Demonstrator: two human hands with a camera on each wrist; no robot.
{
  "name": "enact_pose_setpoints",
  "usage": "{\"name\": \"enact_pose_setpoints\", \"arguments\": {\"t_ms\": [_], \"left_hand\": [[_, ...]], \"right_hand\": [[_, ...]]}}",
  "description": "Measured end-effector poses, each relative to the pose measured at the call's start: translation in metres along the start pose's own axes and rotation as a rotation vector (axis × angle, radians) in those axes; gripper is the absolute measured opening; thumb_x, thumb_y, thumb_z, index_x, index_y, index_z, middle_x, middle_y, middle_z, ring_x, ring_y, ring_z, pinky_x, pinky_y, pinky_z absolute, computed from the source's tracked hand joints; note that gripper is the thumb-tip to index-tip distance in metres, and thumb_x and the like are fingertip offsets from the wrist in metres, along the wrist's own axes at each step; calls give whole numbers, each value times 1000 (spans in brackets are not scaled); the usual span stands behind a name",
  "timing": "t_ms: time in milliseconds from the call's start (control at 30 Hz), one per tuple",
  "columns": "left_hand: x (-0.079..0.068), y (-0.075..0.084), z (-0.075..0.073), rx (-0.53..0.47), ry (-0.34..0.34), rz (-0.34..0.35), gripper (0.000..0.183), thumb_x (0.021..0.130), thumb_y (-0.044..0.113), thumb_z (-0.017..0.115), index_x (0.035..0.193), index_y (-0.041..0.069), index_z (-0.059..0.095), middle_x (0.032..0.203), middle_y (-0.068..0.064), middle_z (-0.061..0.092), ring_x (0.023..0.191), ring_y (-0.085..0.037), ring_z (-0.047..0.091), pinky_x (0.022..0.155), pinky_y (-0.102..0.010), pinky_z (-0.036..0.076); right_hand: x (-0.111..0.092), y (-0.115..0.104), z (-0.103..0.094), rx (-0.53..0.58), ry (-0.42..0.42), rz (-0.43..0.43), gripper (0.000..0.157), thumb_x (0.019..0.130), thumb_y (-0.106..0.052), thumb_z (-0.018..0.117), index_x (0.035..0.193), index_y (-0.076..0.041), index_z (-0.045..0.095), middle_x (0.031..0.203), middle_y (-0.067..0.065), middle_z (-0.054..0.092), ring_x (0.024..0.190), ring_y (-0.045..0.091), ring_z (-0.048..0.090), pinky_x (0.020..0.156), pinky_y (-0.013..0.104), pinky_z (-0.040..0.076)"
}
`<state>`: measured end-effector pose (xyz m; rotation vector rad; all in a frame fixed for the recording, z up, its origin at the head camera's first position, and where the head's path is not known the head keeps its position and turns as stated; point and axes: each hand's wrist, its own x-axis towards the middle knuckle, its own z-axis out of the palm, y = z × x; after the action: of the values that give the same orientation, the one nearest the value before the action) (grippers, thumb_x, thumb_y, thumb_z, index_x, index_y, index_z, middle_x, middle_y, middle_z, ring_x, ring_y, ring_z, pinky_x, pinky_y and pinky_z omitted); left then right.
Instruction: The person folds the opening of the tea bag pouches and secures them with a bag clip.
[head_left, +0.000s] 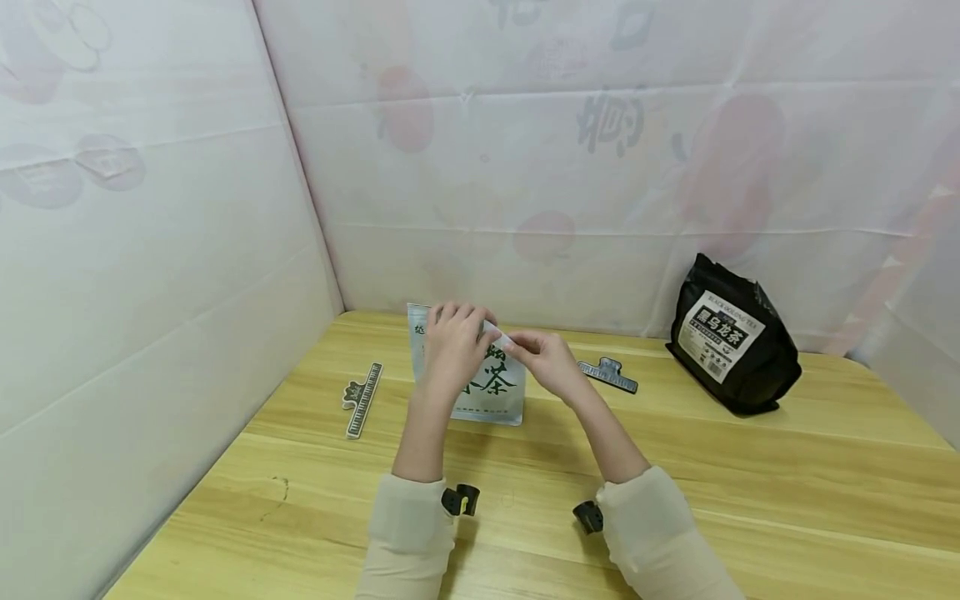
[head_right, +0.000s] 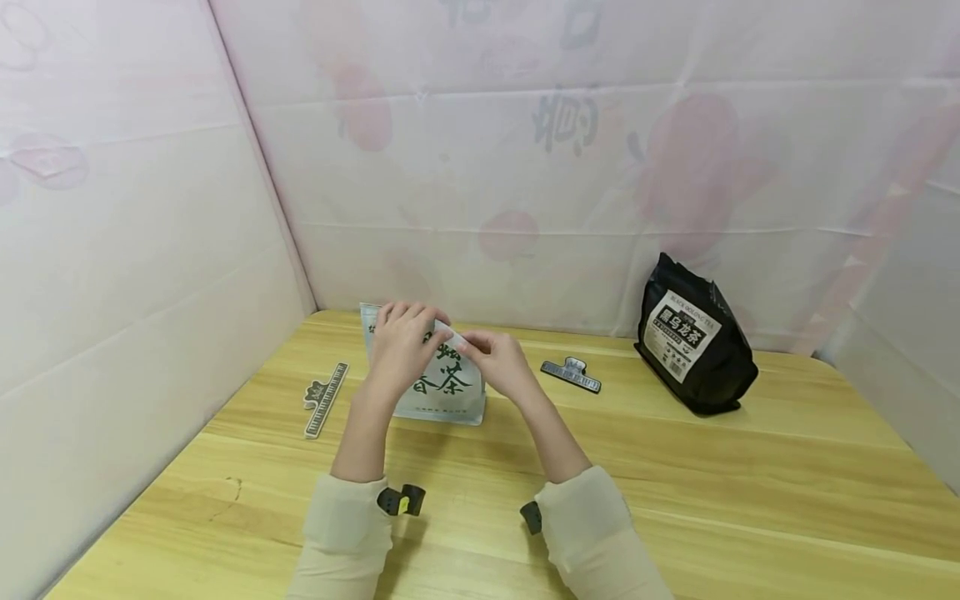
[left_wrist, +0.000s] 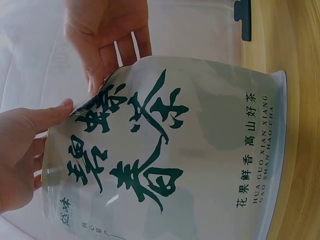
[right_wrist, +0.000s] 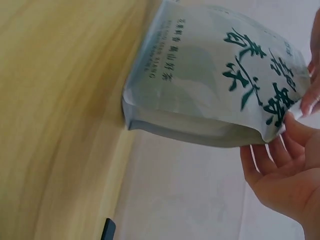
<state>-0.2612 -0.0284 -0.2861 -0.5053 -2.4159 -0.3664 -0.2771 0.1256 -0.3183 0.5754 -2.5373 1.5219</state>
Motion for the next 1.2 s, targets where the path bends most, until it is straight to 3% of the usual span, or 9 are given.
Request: {"name": "enact_pose_setpoints", "arguments": {"t_ms": [133, 433, 733, 1033, 1200], "left_hand": [[0, 0, 0, -18, -1, 5, 15, 77, 33, 55, 84, 21, 57, 86, 8, 53, 88, -14, 40, 89, -33, 18], [-2, -2, -7, -19, -42, 33, 18, 76, 33, 56, 90, 21, 59, 89, 8, 55, 89, -13, 41, 81, -31, 23], [-2, -1, -11, 11, -38, 38, 13, 73, 33, 59, 81, 24, 61, 82, 10, 57, 76, -11, 44, 69, -29, 25], [-2, 0, -12, 2, -50, 21, 12, 72, 33, 60, 78, 24, 62, 78, 9, 58, 69, -10, 43, 63, -28, 24], [-3, 0, -14, -37, -47, 16, 15, 71, 32, 63, 81, 22, 61, 88, 8, 53, 80, -12, 41, 68, -28, 26]], "right_hand": [[0, 0, -2, -11, -46, -9, 27, 81, -26, 51, 102, -9, 57, 97, 3, 56, 89, 14, 51, 73, 33, 41], [-3, -3, -3, -35, -64, -12, 28, 81, -28, 51, 101, -11, 57, 97, 1, 56, 90, 15, 51, 74, 34, 40], [-2, -3, -3, -20, -49, 24, 22, 78, -24, 55, 95, -10, 61, 91, 2, 59, 83, 13, 53, 71, 33, 41], [-3, -4, 2, 1, 19, 46, 19, 76, -20, 58, 90, -9, 64, 88, 3, 60, 78, 13, 56, 67, 31, 43], [-3, -3, 2, 45, 15, 62, 19, 75, -20, 59, 89, -9, 64, 90, 3, 60, 77, 12, 56, 69, 30, 43]]}}
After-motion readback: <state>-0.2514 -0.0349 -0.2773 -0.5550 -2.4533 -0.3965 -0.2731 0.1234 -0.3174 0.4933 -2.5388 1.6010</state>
